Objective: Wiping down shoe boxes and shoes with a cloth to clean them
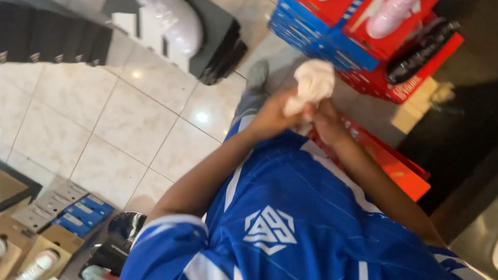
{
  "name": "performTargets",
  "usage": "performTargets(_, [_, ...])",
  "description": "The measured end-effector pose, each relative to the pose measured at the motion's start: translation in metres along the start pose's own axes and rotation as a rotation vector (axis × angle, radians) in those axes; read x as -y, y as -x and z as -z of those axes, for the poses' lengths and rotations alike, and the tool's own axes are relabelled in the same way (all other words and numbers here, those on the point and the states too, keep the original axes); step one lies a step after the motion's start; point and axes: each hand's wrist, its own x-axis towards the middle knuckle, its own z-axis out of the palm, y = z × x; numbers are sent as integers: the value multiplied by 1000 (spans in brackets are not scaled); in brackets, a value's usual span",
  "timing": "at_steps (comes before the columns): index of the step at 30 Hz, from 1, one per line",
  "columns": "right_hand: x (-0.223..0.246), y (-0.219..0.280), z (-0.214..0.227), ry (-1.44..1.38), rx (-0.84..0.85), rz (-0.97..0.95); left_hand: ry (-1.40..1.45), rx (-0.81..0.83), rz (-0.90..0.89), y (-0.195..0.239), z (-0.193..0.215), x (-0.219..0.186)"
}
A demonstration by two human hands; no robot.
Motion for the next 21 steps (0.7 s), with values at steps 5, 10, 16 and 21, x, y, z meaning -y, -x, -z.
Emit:
performTargets(5, [-42,-3,-29,267,8,8,171,203,230,56,64,-14])
performTargets(10, [-51,-14,-59,225,-40,-22,-90,-288,348,22,158,51])
performTargets(16, [-28,-34,-124,322,-45,-223,-437,-819,200,-100,246,141])
performTargets(21, [-54,-56,-202,296,-163,-151,-340,-693,529,-140,272,141])
